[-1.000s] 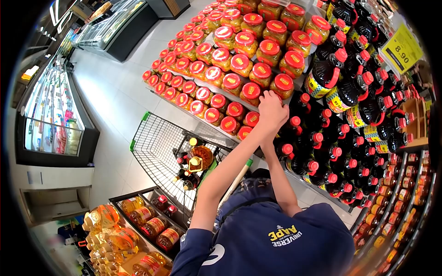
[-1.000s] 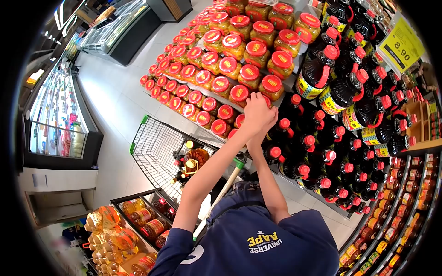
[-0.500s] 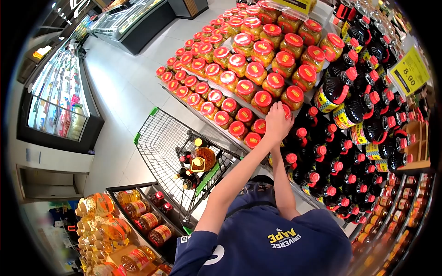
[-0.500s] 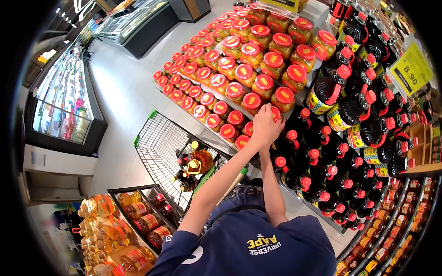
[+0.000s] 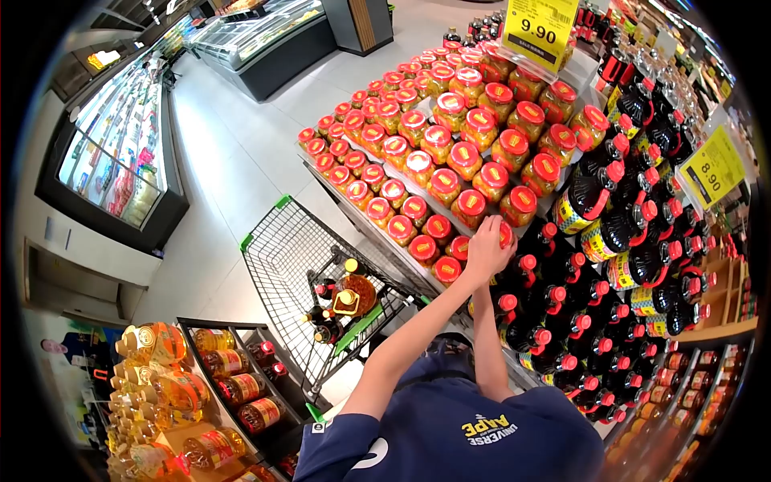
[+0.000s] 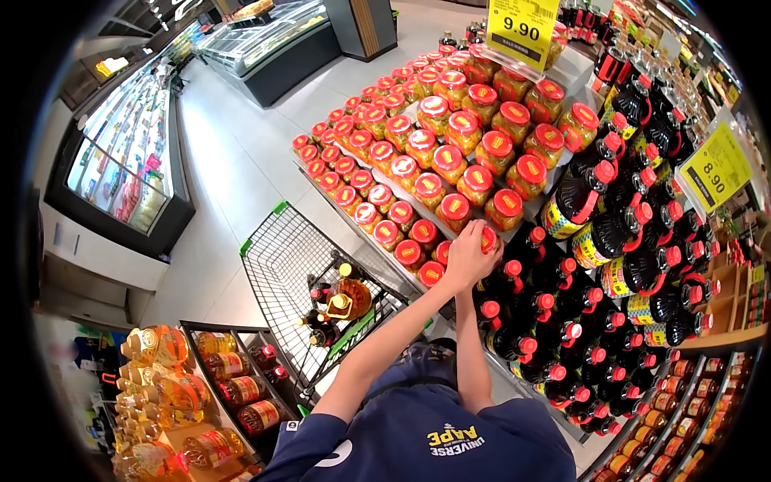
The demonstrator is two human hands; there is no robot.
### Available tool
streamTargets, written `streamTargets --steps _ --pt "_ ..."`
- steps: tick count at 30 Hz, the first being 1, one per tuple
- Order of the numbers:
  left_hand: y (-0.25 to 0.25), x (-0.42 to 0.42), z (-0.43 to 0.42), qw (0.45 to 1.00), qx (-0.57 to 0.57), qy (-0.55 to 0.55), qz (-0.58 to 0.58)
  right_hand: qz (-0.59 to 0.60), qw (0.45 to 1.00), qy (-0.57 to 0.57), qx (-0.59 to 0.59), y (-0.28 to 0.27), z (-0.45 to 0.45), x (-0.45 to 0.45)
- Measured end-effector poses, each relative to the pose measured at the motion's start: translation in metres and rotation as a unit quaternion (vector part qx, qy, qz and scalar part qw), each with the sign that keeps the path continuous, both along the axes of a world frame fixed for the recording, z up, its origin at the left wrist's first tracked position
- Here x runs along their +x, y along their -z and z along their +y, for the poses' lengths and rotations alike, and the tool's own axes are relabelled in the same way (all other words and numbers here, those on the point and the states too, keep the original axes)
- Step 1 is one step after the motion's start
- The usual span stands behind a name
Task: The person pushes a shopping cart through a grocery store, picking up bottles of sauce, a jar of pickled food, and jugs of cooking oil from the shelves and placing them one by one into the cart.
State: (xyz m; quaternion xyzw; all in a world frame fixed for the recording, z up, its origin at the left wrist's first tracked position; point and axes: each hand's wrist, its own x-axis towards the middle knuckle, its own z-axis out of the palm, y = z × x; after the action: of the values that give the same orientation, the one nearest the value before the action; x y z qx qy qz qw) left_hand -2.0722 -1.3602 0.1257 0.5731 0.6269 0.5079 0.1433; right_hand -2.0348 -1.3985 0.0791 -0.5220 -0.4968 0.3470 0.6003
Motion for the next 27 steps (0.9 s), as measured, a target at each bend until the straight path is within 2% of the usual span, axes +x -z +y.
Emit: streamTargets --steps 2,5,9,10,13,15,17,20,22,23,25,26,27 --pt "0.006 0.003 -0.002 1.000 0.015 0.001 0.019 -0.004 1.000 -0.008 -0.003 0.000 -0.005 0.002" --pt "0.014 0.005 -0.008 0.990 0.021 0.000 0.142 -0.006 1.000 -0.017 -0.002 -0.004 -0.012 0.005" --pt "-0.003 -0.001 -0.019 0.983 0.044 -0.001 0.176 -0.004 0.999 -0.031 0.016 -0.014 -0.010 0.001" --pt "-0.008 -0.003 -0.021 0.979 0.082 -0.022 0.184 -0.004 0.999 -0.034 0.023 -0.018 -0.009 -0.001" --pt "-0.047 -0.014 -0.039 0.996 0.049 -0.048 0.051 -0.009 0.997 -0.051 0.049 -0.030 -0.007 -0.008" --pt "-0.087 -0.031 -0.063 0.996 0.035 -0.084 0.007 -0.013 0.995 -0.071 0.070 -0.037 -0.008 -0.015" --pt "-0.111 -0.058 -0.087 0.998 -0.033 -0.043 -0.041 -0.018 0.990 -0.101 0.093 -0.047 -0.012 -0.023" --pt "-0.129 -0.087 -0.121 0.994 -0.057 -0.078 -0.041 -0.026 0.978 -0.159 0.132 -0.058 -0.027 -0.036" --pt "-0.134 -0.102 -0.142 0.991 -0.073 -0.104 -0.032 -0.041 0.958 -0.198 0.203 -0.071 -0.041 -0.049" --pt "-0.134 -0.106 -0.153 0.989 -0.058 -0.133 -0.006 -0.095 0.948 -0.205 0.224 -0.066 -0.045 -0.053" --pt "-0.119 -0.117 -0.169 0.984 -0.045 -0.174 0.018 -0.084 0.945 -0.260 0.179 -0.052 -0.059 -0.062" --pt "-0.118 -0.119 -0.178 0.982 -0.050 -0.184 0.006 -0.063 0.944 -0.299 0.121 -0.050 -0.071 -0.068" --pt "-0.114 -0.123 -0.186 0.981 -0.043 -0.187 -0.003 0.029 0.946 -0.322 0.036 -0.054 -0.087 -0.080"
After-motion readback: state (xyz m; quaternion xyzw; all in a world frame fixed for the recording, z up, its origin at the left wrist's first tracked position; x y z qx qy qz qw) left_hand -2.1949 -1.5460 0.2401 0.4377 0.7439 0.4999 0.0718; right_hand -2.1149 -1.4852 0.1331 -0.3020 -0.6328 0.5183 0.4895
